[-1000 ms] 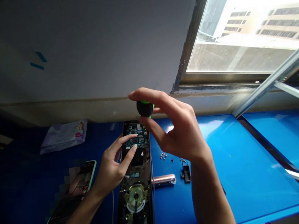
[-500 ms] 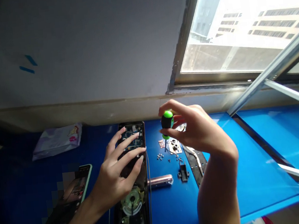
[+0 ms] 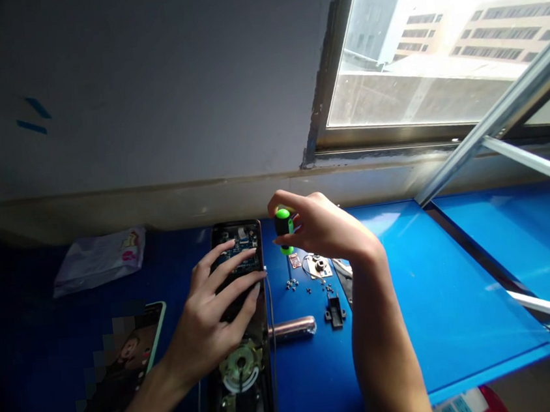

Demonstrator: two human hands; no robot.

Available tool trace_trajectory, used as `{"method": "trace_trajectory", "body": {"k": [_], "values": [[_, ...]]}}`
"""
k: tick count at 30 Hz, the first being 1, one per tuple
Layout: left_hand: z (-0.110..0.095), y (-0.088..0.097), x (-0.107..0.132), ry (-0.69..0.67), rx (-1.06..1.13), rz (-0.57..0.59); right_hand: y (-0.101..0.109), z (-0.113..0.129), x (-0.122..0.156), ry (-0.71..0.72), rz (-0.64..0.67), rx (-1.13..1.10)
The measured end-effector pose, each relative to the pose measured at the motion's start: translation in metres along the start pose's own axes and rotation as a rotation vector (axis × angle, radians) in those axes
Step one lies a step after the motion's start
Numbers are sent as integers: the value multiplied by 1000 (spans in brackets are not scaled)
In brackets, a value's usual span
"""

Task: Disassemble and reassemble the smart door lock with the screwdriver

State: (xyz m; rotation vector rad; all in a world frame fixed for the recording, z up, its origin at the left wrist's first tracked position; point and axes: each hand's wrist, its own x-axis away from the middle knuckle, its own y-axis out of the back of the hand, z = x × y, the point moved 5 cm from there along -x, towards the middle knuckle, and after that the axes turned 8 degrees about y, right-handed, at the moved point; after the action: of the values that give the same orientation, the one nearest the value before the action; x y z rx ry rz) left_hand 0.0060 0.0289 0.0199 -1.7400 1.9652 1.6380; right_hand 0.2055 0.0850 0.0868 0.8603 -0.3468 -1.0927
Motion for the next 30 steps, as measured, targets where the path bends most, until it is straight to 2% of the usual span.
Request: {"method": "trace_trajectory", "body": {"k": [24, 30], "values": [[1, 1, 1, 1, 2, 2, -3, -4, -4, 2, -17, 4], [1, 1, 3, 11, 15, 4, 6, 4, 0, 92, -97, 66]]}}
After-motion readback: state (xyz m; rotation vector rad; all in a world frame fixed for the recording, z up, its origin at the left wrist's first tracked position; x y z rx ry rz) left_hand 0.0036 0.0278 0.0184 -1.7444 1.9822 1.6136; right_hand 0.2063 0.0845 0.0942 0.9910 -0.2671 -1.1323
